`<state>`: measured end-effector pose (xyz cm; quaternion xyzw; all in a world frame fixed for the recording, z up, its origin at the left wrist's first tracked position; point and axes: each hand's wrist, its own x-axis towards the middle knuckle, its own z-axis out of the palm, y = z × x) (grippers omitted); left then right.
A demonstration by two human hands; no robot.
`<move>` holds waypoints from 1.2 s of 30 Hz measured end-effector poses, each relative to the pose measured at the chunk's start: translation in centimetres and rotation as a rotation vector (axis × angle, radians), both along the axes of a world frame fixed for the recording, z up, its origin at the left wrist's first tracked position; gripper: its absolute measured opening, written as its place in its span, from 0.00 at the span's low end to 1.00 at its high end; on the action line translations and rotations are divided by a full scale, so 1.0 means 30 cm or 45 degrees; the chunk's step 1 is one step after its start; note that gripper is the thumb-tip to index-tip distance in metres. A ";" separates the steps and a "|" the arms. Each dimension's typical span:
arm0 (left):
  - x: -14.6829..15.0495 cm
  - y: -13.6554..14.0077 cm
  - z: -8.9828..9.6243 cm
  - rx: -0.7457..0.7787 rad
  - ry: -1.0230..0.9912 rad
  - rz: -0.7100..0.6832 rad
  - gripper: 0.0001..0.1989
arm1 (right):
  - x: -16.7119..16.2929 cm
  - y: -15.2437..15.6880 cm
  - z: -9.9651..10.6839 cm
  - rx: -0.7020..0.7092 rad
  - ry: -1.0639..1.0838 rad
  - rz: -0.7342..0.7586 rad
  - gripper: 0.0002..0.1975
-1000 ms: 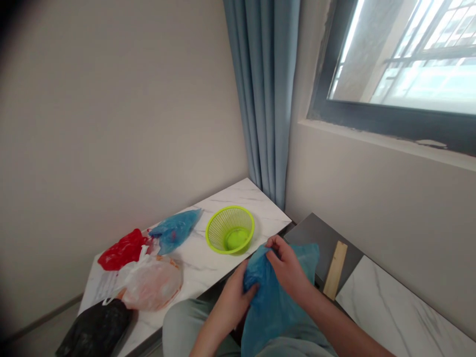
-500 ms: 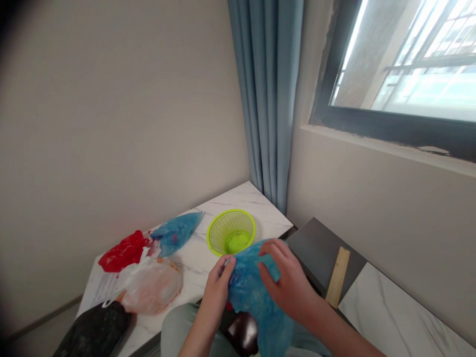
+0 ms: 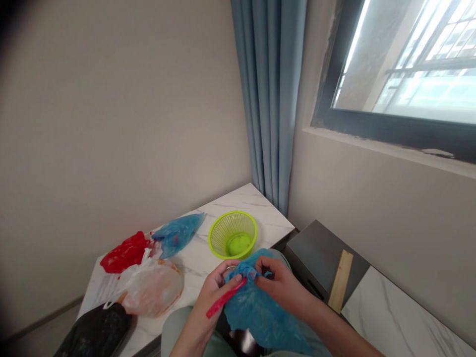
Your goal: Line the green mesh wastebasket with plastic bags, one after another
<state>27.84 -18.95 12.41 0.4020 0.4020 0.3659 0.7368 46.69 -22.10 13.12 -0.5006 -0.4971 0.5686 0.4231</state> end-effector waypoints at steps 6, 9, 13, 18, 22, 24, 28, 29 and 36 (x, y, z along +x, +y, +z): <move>-0.057 0.033 -0.024 0.065 0.220 0.061 0.17 | 0.029 0.008 -0.014 -0.237 0.262 -0.019 0.17; -0.087 0.050 -0.030 0.192 0.410 0.096 0.16 | 0.040 0.016 -0.029 -0.210 0.175 -0.104 0.16; -0.100 0.056 -0.003 0.422 0.501 0.177 0.14 | 0.037 0.024 -0.032 0.062 -0.092 -0.219 0.09; -0.082 0.031 0.058 0.625 0.573 0.091 0.11 | 0.007 0.021 0.067 0.473 -0.473 -0.224 0.07; -0.071 0.009 0.085 0.657 0.585 0.048 0.10 | -0.021 0.024 0.103 0.348 -0.554 0.029 0.04; -0.071 0.004 0.088 0.662 0.625 0.112 0.10 | -0.028 0.028 0.088 0.298 -0.575 0.087 0.03; -0.091 0.002 0.070 0.720 0.806 0.406 0.07 | -0.021 0.049 0.044 0.250 -0.406 -0.152 0.09; -0.099 0.003 0.062 0.729 0.846 0.464 0.07 | -0.015 0.058 0.035 0.232 -0.311 -0.269 0.10; -0.155 0.006 0.020 0.728 0.973 0.465 0.05 | 0.007 0.099 -0.021 -0.010 0.536 -0.698 0.14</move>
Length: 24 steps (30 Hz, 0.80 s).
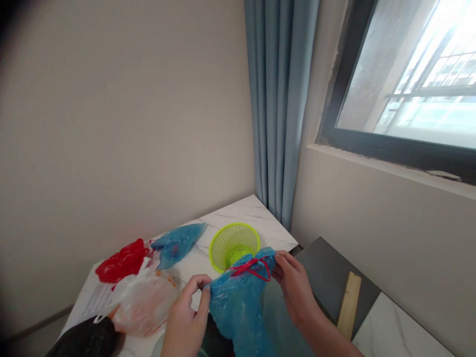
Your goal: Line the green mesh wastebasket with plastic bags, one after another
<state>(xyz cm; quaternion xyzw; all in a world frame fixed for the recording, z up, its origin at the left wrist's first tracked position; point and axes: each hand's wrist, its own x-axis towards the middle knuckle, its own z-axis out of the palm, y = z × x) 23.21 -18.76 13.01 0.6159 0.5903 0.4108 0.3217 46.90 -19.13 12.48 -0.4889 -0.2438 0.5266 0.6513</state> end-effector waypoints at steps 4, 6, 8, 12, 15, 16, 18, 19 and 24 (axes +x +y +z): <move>0.017 -0.011 0.023 -0.038 -0.075 -0.078 0.06 | -0.039 -0.013 0.001 0.016 0.015 0.042 0.14; 0.046 -0.017 0.028 -0.065 -0.153 -0.113 0.13 | -0.062 -0.021 0.013 0.018 0.055 0.106 0.15; 0.081 -0.021 0.018 -0.147 -0.200 -0.181 0.21 | -0.081 -0.023 0.025 0.004 0.145 0.176 0.15; 0.124 -0.016 -0.028 -0.274 -0.180 -0.361 0.21 | -0.094 -0.017 0.048 -0.060 0.272 0.143 0.15; 0.110 0.005 -0.047 -0.252 -0.165 -0.385 0.14 | -0.078 -0.019 0.076 -0.065 0.214 0.159 0.16; 0.097 0.014 -0.049 -0.259 -0.185 -0.390 0.11 | -0.066 -0.021 0.086 -0.039 0.160 0.243 0.17; 0.063 0.031 -0.049 -0.325 -0.262 -0.420 0.09 | -0.033 -0.022 0.099 0.031 -0.017 0.457 0.18; 0.043 0.038 -0.050 -0.380 -0.310 -0.441 0.10 | -0.011 -0.019 0.099 0.065 -0.158 0.532 0.18; -0.036 0.041 -0.058 -0.610 -0.695 -0.139 0.11 | 0.110 0.029 0.047 0.124 -1.089 0.212 0.19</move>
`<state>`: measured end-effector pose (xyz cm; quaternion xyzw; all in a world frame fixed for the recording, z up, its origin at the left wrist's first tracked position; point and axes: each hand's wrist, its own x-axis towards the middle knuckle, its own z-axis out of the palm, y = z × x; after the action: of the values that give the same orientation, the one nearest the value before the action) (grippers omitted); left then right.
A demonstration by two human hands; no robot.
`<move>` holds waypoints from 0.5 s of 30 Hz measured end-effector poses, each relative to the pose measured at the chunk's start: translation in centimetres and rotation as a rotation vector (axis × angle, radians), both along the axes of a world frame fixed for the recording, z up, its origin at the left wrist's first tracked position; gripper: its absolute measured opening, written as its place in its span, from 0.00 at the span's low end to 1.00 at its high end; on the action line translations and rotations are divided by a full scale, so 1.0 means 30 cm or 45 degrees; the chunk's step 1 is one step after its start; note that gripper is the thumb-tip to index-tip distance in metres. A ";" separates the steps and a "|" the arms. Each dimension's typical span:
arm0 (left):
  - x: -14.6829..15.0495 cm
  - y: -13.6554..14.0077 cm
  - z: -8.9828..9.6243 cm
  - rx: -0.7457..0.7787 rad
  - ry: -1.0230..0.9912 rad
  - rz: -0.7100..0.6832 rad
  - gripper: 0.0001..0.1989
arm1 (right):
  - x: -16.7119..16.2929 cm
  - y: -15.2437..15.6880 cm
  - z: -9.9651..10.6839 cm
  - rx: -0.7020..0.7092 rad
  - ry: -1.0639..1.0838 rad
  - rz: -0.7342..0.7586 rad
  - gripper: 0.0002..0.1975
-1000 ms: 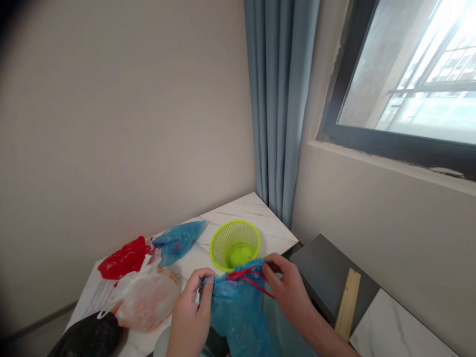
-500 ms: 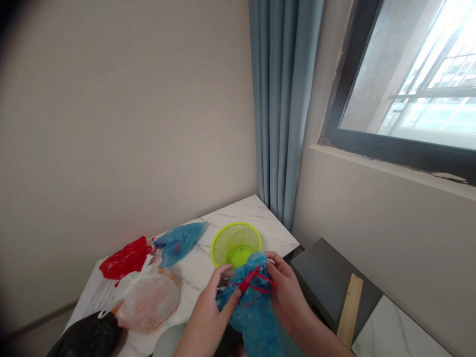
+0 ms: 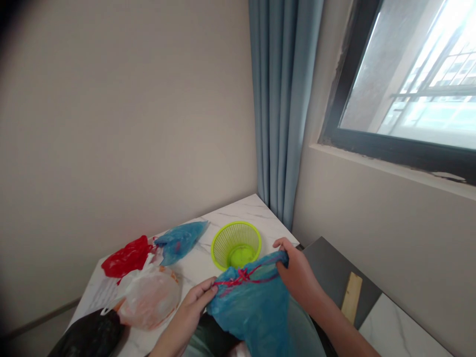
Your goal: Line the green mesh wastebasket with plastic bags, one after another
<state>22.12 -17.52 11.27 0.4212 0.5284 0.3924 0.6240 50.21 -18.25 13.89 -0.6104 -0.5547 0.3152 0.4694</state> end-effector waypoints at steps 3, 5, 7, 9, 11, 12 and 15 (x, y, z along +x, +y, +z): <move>-0.006 -0.005 0.008 -0.181 -0.285 0.311 0.17 | 0.045 0.020 -0.012 0.035 -0.090 -0.042 0.21; 0.002 -0.001 0.018 -0.195 -0.440 0.397 0.18 | 0.066 0.013 0.014 -0.112 0.059 0.129 0.16; 0.008 0.008 0.027 -0.139 -0.486 0.511 0.16 | 0.092 -0.007 0.059 -0.303 0.225 0.391 0.14; 0.007 0.020 0.031 -0.077 -0.481 0.643 0.15 | 0.128 -0.032 0.101 -0.425 0.303 0.658 0.17; 0.003 0.029 0.035 -0.018 -0.489 0.726 0.14 | 0.166 -0.051 0.122 -0.518 0.292 0.840 0.21; 0.002 0.031 0.038 0.009 -0.492 0.745 0.13 | 0.178 -0.056 0.122 -0.540 0.262 0.863 0.22; 0.018 0.025 0.061 0.050 -0.460 0.723 0.13 | 0.157 -0.051 0.095 -0.403 0.159 0.620 0.16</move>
<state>22.67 -16.76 13.09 0.1927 0.4979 0.6291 0.5650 54.92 -19.80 16.74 -0.5045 -0.5988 0.5381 0.3121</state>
